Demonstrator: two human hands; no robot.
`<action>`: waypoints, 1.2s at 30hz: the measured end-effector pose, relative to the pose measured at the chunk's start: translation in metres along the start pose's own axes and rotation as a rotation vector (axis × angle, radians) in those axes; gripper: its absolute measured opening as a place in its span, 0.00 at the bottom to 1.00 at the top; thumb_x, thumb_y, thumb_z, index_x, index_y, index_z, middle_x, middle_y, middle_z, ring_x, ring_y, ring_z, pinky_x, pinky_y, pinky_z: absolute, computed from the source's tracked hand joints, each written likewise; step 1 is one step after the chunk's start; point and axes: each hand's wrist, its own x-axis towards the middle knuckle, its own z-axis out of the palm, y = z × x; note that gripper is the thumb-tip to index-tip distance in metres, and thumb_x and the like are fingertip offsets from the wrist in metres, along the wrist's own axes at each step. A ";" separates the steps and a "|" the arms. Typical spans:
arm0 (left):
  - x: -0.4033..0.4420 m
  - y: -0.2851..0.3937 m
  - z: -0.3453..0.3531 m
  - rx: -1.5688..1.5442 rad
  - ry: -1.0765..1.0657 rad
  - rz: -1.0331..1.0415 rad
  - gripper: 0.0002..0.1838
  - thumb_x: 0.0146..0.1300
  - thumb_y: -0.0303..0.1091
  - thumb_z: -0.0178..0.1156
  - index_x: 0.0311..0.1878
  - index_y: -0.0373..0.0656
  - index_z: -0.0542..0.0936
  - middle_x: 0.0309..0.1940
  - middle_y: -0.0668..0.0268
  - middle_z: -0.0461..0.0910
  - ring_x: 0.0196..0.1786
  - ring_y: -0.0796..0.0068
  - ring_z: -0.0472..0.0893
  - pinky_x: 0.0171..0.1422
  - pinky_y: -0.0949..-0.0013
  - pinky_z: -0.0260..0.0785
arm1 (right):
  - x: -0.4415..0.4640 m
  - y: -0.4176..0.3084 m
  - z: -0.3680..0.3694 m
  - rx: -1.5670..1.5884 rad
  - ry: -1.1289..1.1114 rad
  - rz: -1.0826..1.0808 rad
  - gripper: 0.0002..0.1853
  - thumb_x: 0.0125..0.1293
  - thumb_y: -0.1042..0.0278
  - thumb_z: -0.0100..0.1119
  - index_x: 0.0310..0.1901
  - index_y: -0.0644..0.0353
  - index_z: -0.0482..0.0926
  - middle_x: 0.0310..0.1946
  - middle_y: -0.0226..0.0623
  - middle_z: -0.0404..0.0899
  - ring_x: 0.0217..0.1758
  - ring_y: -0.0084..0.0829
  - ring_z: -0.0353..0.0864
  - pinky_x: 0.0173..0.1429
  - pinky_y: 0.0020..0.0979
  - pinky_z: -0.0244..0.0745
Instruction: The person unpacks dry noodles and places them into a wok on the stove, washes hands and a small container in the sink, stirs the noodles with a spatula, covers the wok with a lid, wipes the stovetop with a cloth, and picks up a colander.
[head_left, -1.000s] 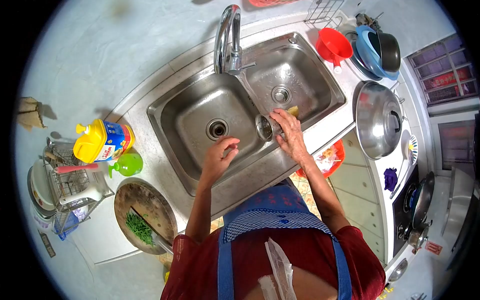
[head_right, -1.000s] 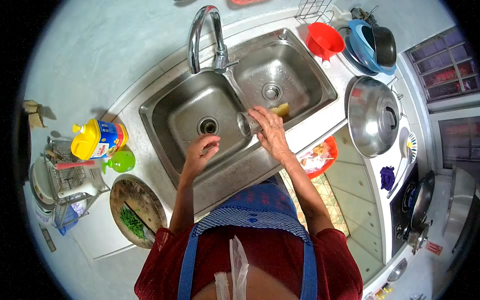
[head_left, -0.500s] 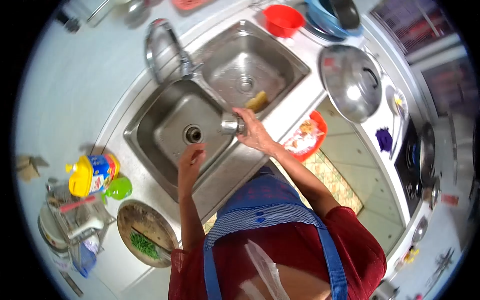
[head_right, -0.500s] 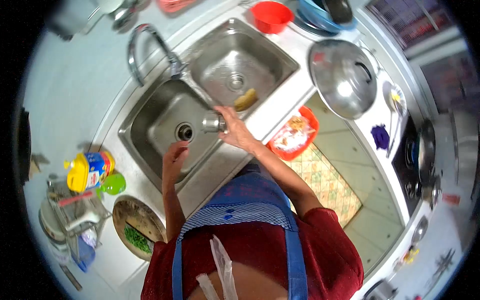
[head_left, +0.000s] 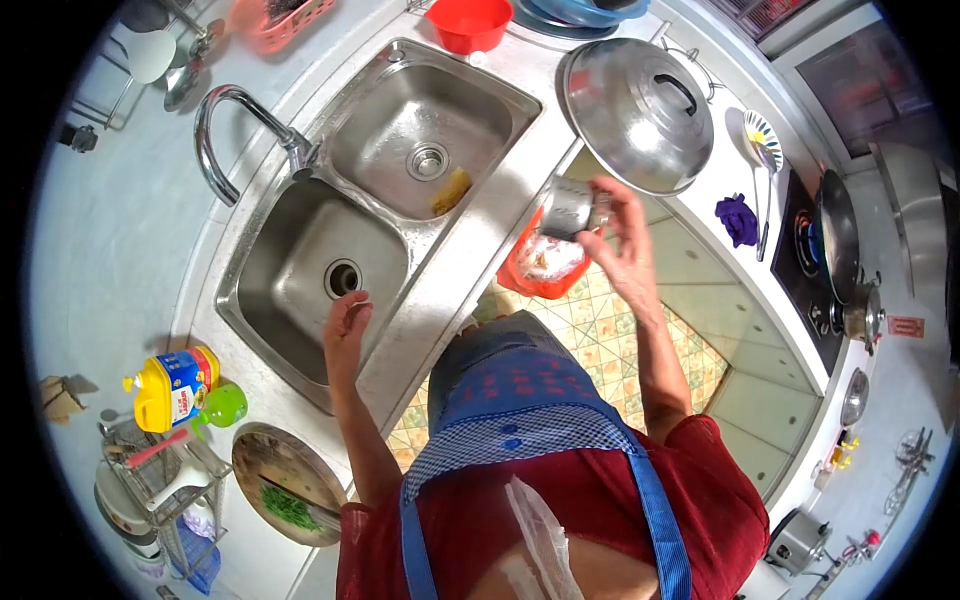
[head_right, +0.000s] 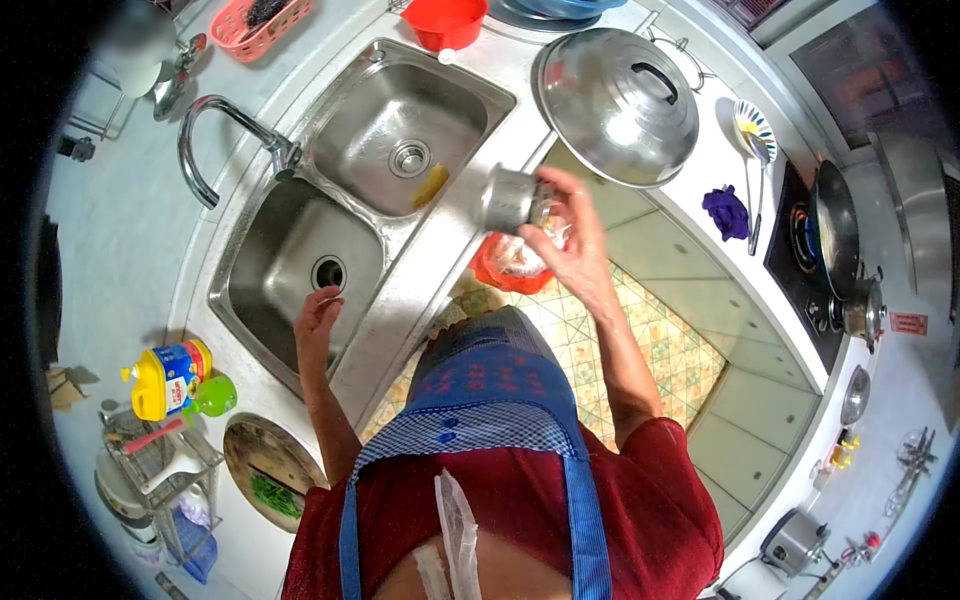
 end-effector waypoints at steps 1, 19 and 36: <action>-0.002 0.001 0.003 0.001 -0.001 -0.002 0.12 0.60 0.23 0.55 0.48 0.39 0.74 0.38 0.70 0.76 0.40 0.83 0.75 0.48 0.80 0.65 | -0.003 -0.002 -0.016 -0.131 0.055 -0.073 0.31 0.49 0.70 0.64 0.57 0.58 0.66 0.55 0.37 0.65 0.56 0.32 0.68 0.55 0.33 0.69; -0.017 0.005 0.045 -0.012 0.041 -0.028 0.12 0.60 0.23 0.55 0.49 0.38 0.75 0.39 0.70 0.77 0.42 0.83 0.76 0.45 0.81 0.64 | -0.058 0.190 -0.064 -0.574 0.046 0.263 0.33 0.43 0.63 0.65 0.53 0.69 0.69 0.44 0.54 0.75 0.49 0.47 0.75 0.53 0.37 0.71; -0.015 0.014 0.058 0.113 0.119 0.049 0.14 0.58 0.25 0.58 0.48 0.39 0.74 0.38 0.70 0.76 0.37 0.83 0.75 0.42 0.79 0.65 | -0.058 0.226 -0.067 -0.272 0.181 0.192 0.29 0.53 0.67 0.56 0.59 0.63 0.66 0.50 0.42 0.72 0.51 0.36 0.74 0.55 0.34 0.69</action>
